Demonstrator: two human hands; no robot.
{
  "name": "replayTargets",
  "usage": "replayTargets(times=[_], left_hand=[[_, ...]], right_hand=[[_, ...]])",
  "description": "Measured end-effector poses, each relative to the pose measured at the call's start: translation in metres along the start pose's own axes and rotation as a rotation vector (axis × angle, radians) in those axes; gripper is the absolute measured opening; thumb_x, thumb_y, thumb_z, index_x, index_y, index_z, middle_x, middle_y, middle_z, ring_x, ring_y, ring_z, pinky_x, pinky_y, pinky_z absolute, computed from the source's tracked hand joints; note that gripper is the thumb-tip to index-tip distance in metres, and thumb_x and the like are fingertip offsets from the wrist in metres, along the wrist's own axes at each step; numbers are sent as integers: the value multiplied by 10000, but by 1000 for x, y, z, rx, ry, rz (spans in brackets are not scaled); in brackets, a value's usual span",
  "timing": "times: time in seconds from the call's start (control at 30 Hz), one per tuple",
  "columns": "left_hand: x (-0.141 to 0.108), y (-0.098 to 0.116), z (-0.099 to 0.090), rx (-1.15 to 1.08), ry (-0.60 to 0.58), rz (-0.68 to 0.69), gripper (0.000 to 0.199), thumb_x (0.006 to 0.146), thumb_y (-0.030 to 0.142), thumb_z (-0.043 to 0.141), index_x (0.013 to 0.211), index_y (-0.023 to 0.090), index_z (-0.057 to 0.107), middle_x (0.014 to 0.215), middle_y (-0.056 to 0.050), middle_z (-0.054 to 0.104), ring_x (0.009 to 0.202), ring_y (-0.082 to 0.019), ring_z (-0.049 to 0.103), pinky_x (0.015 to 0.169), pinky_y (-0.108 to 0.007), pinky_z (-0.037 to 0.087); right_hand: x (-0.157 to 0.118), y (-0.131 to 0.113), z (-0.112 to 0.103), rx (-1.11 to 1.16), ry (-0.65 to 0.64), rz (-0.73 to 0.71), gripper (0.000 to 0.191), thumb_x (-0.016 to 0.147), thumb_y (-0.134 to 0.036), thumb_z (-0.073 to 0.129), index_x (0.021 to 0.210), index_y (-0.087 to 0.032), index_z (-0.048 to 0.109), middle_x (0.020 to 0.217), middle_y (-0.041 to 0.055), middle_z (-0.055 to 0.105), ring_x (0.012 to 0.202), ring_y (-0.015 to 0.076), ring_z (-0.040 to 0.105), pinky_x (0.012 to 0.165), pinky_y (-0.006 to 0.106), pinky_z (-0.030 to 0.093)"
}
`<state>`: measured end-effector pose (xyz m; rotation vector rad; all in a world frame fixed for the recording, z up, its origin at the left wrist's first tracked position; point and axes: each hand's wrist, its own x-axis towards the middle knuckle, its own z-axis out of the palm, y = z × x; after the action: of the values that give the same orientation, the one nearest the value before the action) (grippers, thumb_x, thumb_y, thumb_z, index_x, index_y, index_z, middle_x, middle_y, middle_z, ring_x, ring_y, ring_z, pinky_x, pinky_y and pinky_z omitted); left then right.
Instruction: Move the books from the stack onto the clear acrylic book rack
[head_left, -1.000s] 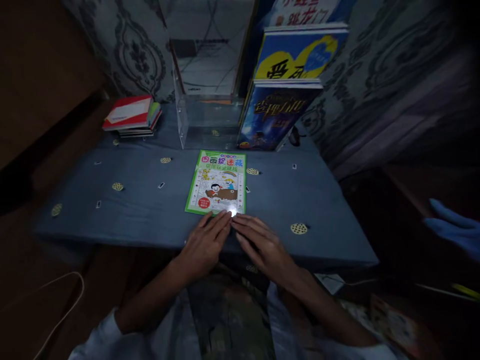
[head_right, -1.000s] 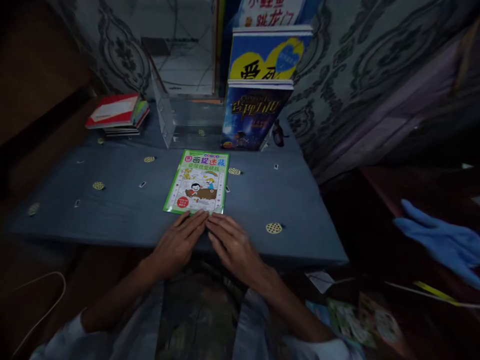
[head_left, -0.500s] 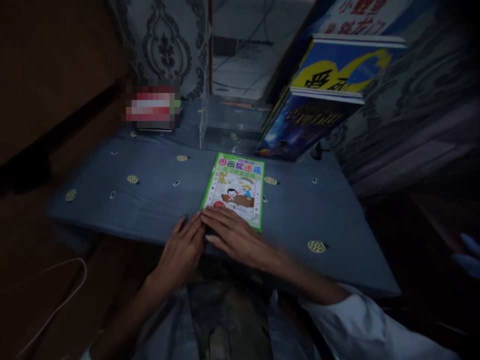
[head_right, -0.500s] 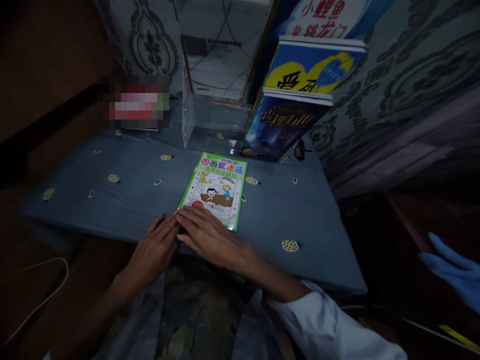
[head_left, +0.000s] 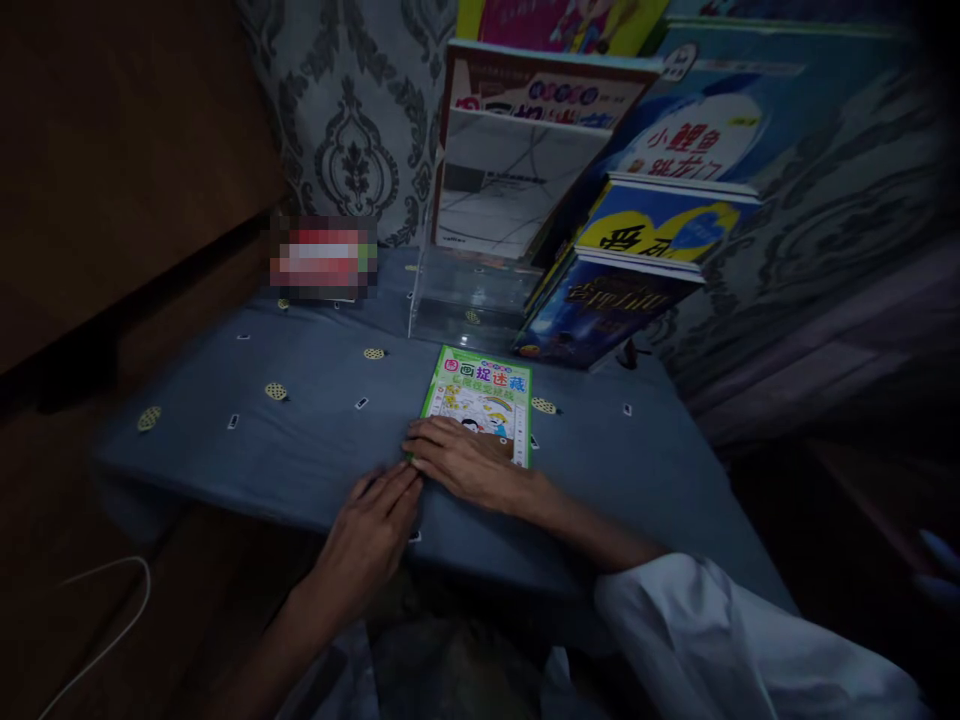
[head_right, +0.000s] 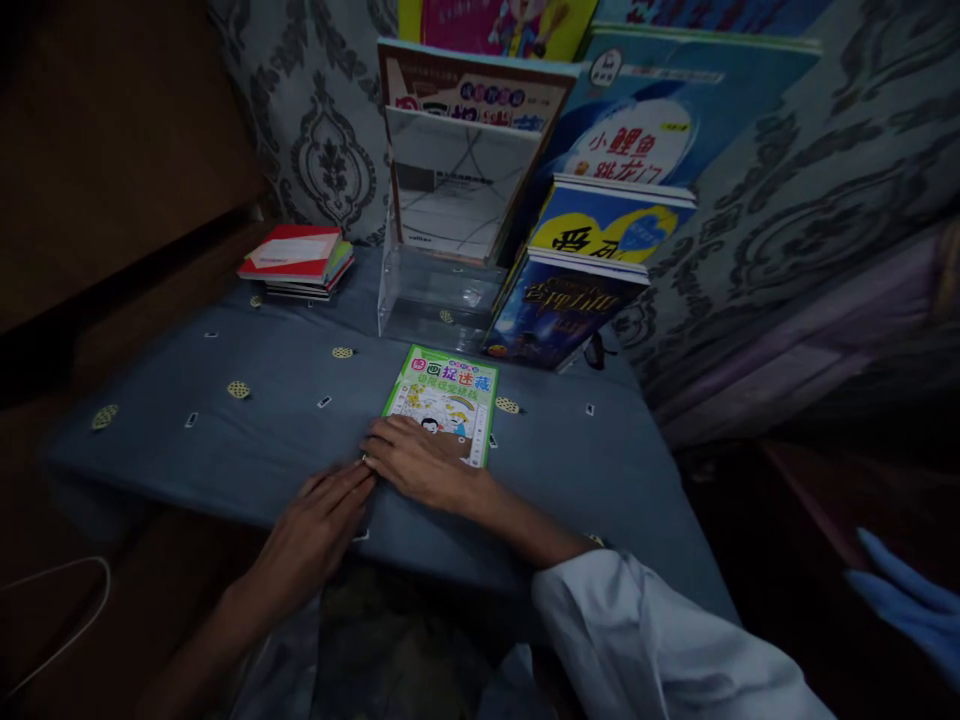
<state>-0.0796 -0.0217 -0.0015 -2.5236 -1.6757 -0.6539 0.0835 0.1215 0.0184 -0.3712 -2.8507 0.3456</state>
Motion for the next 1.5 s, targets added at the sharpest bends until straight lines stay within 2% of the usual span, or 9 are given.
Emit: replayTargets(times=[0.23, 0.53, 0.67, 0.87, 0.97, 1.07, 1.17, 1.4, 1.5], left_hand=[[4, 0, -3, 13, 12, 12, 339, 973, 83, 397, 1231, 117, 615, 1313, -138, 664, 1185, -245, 642, 977, -418, 505], [3, 1, 1, -1, 31, -11, 328, 971, 96, 407, 1213, 140, 623, 1313, -132, 667, 1184, -239, 650, 971, -427, 524], [3, 3, 1, -26, 50, -23, 316, 960, 97, 434, 1209, 155, 620, 1296, -125, 674, 1166, -241, 659, 955, -420, 532], [6, 13, -15, -82, -23, -72, 282, 960, 112, 481, 1191, 191, 620, 1179, -81, 724, 1007, -206, 705, 867, -361, 549], [13, 14, -18, -95, -93, -49, 240, 996, 180, 490, 1205, 190, 606, 1235, -74, 704, 1117, -182, 671, 967, -337, 513], [28, 5, -17, -59, -146, 3, 305, 1023, 246, 465, 1294, 144, 562, 1344, -107, 647, 1275, -185, 586, 1083, -346, 448], [52, -7, -13, -24, -215, 29, 327, 1020, 253, 467, 1299, 110, 561, 1400, -137, 601, 1325, -212, 545, 1084, -370, 453], [129, -39, 9, 67, -286, 88, 279, 1009, 194, 441, 1187, 73, 618, 1275, -176, 643, 1159, -256, 641, 979, -403, 520], [152, -51, 22, 72, -297, 72, 261, 983, 163, 458, 1151, 62, 630, 1229, -194, 657, 1128, -267, 654, 965, -414, 529]], right_hand=[[0, 42, -2, -36, 41, 41, 362, 1043, -293, 393, 1314, -207, 617, 1358, 132, 620, 1314, 243, 538, 1116, 480, 443], [21, 100, -16, -127, -13, 291, 411, 1051, -306, 355, 1379, -195, 579, 1495, 139, 525, 1429, 276, 413, 1160, 566, 309], [24, 107, -12, -150, 17, 324, 418, 1049, -333, 365, 1391, -207, 570, 1502, 130, 519, 1413, 280, 429, 1144, 569, 315], [10, 95, -2, -153, 86, 231, 426, 1039, -379, 372, 1354, -221, 611, 1450, 129, 571, 1369, 287, 470, 1107, 547, 361], [3, 93, 3, -134, 142, 193, 454, 1041, -408, 332, 1337, -229, 626, 1444, 125, 578, 1356, 286, 490, 1096, 552, 380], [1, 94, 7, -105, 150, 166, 470, 1030, -444, 322, 1328, -259, 635, 1436, 111, 589, 1342, 293, 511, 1089, 569, 392], [-1, 93, 8, -64, 157, 149, 480, 1021, -457, 312, 1333, -281, 631, 1435, 96, 593, 1351, 298, 511, 1090, 584, 399], [-7, 96, 10, 93, 273, 222, 508, 1026, -460, 278, 1382, -250, 573, 1370, 110, 642, 1289, 282, 581, 1128, 549, 417], [-8, 98, 11, 122, 319, 262, 508, 1025, -462, 304, 1399, -221, 548, 1376, 122, 634, 1279, 282, 592, 1122, 523, 448]])
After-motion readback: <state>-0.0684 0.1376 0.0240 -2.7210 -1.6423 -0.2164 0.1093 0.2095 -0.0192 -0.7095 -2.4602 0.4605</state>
